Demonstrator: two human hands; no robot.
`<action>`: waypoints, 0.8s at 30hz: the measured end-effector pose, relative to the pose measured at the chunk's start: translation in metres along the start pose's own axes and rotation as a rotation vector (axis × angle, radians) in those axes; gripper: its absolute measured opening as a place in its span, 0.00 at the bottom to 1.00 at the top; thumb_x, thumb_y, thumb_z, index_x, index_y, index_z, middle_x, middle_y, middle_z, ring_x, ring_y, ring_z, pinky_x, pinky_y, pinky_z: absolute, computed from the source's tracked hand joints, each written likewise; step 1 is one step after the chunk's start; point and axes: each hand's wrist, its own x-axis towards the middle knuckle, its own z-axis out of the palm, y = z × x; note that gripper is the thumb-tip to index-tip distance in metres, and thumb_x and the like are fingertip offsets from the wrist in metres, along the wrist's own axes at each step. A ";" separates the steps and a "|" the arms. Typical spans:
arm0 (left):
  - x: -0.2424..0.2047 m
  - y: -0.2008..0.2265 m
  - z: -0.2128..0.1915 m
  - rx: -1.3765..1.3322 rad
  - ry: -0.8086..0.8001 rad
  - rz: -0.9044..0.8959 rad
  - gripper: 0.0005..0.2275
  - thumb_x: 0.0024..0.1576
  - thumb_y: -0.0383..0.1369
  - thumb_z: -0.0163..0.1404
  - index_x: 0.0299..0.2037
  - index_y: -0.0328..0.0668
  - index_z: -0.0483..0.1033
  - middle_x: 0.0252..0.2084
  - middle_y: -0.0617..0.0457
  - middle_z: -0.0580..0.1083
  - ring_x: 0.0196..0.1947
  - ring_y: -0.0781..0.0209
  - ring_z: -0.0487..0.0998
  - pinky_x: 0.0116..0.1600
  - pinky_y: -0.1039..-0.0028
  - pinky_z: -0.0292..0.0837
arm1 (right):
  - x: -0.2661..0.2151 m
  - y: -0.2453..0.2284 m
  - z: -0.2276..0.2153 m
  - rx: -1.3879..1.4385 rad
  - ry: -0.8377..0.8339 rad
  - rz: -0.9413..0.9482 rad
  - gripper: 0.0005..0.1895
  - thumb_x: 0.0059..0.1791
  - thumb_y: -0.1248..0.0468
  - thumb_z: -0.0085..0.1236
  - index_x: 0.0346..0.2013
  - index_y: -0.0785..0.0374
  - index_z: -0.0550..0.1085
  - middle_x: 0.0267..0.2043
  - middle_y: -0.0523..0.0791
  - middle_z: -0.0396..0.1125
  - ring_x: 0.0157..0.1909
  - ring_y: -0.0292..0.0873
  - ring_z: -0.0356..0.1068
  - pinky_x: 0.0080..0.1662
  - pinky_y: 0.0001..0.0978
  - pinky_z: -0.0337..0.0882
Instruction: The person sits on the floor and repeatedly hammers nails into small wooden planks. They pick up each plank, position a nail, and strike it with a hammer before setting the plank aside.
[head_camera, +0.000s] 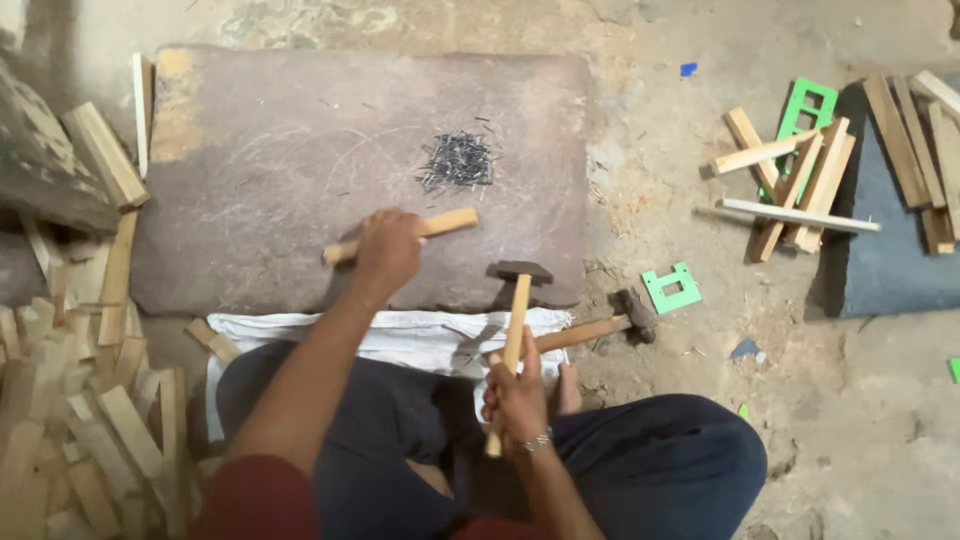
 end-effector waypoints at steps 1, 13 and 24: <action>0.001 -0.001 -0.003 -0.036 -0.003 -0.106 0.06 0.53 0.31 0.56 0.37 0.40 0.81 0.39 0.40 0.77 0.45 0.38 0.76 0.50 0.50 0.68 | -0.001 -0.002 0.003 0.015 0.005 0.000 0.42 0.50 0.67 0.53 0.75 0.34 0.51 0.17 0.38 0.55 0.15 0.33 0.55 0.18 0.27 0.56; 0.191 0.283 0.095 -1.246 -0.251 -0.238 0.33 0.59 0.42 0.64 0.66 0.30 0.60 0.59 0.44 0.70 0.56 0.58 0.72 0.59 0.61 0.74 | 0.025 0.018 -0.018 0.020 -0.090 -0.059 0.46 0.50 0.72 0.50 0.77 0.35 0.47 0.21 0.40 0.64 0.17 0.35 0.60 0.18 0.29 0.62; 0.011 0.112 -0.025 -0.771 0.009 0.081 0.15 0.54 0.33 0.62 0.49 0.36 0.79 0.49 0.46 0.76 0.47 0.55 0.79 0.48 0.68 0.76 | 0.050 0.049 -0.036 -0.156 -0.051 -0.059 0.36 0.53 0.63 0.49 0.74 0.42 0.50 0.22 0.42 0.60 0.18 0.37 0.59 0.20 0.30 0.62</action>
